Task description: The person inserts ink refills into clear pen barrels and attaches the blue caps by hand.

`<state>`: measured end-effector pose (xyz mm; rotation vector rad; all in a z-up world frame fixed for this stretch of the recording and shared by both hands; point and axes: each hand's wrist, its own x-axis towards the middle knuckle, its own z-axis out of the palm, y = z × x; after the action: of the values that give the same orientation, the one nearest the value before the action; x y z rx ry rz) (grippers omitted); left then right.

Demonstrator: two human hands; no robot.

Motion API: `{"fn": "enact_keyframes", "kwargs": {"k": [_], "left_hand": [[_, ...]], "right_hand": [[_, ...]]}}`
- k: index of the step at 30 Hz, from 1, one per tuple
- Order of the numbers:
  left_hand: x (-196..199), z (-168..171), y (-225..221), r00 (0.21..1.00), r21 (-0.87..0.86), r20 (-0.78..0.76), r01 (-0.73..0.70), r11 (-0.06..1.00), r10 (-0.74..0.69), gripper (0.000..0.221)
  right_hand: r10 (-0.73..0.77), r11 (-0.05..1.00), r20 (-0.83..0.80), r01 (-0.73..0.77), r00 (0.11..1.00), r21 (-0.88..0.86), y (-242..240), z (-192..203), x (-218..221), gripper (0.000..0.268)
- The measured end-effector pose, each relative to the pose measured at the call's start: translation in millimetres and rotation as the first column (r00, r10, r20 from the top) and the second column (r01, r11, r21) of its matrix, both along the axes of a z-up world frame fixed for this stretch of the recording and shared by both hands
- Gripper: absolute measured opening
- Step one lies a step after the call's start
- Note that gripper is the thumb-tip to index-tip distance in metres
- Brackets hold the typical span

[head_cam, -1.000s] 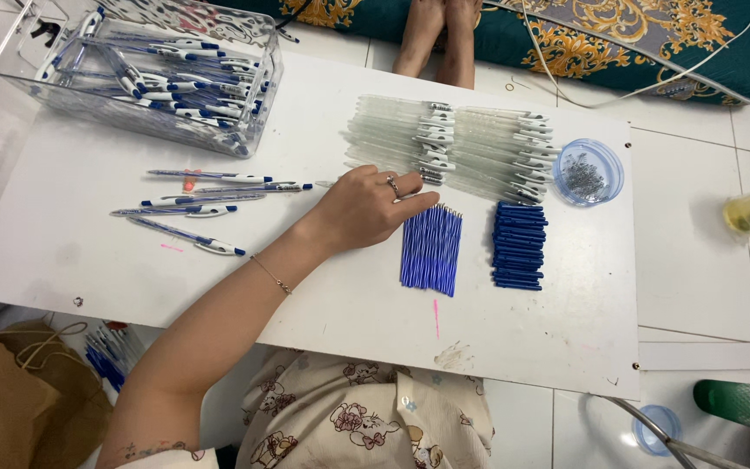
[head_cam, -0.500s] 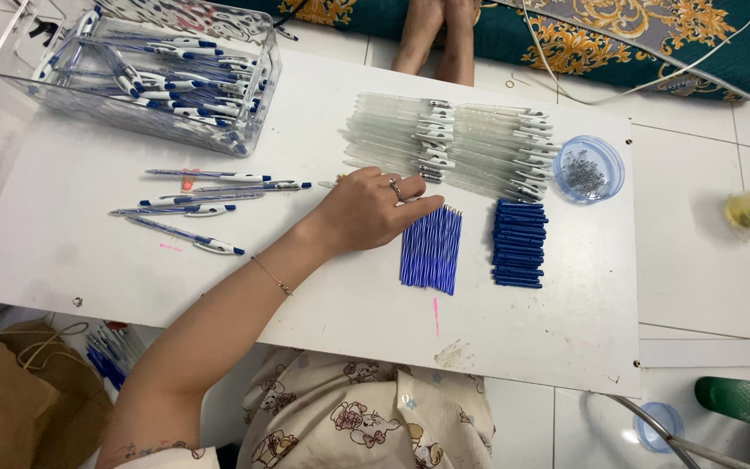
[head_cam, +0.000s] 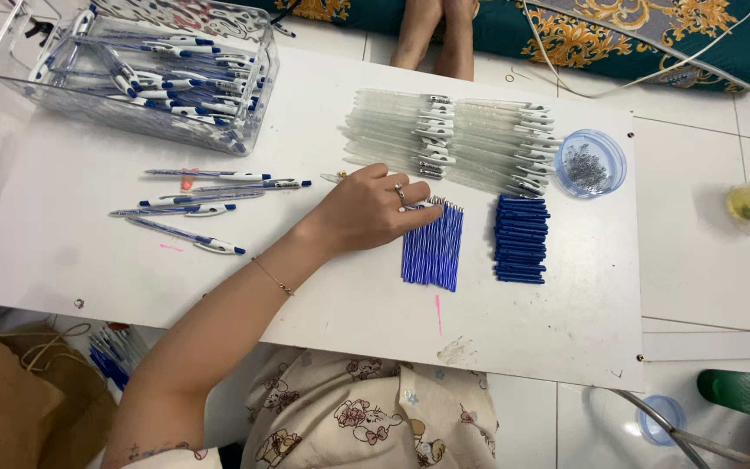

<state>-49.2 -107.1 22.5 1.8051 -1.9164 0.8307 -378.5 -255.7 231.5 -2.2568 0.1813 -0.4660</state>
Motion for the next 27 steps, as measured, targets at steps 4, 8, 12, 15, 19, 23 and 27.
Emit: {"fn": "enact_keyframes", "kwargs": {"k": [4,8,12,15,19,23,27], "left_hand": [[-2,4,1,0.997,-0.093,0.041,0.066,0.993,-0.062,0.017],[-3,18,7,0.994,-0.191,0.039,0.107,0.976,-0.101,0.02],[0,33,12,0.992,-0.224,0.035,0.128,0.966,-0.123,0.006],[6,37,14,0.99,-0.216,0.072,0.136,0.967,-0.123,0.012],[7,39,19,0.979,-0.189,0.178,0.129,0.973,-0.095,0.022],[0,45,19,0.975,-0.174,0.203,0.122,0.977,-0.086,0.025],[-2,49,21,0.976,-0.19,0.209,0.107,0.976,-0.066,0.026]], "right_hand": [[-0.003,1.0,-0.001,0.003,1.0,-0.022,6,-43,52,0.029],[0.036,0.995,0.016,-0.034,0.999,-0.097,-2,-82,106,0.029],[0.055,0.992,0.056,-0.048,0.997,-0.116,0,-136,151,0.03],[0.186,0.942,-0.003,-0.178,0.982,0.284,2,-173,178,0.033],[0.262,0.809,0.0,-0.22,0.965,0.545,6,-201,189,0.027],[0.255,0.617,-0.088,-0.092,0.963,0.782,13,-207,188,0.029],[0.215,0.596,-0.108,-0.042,0.971,0.802,10,-205,183,0.03]]}}
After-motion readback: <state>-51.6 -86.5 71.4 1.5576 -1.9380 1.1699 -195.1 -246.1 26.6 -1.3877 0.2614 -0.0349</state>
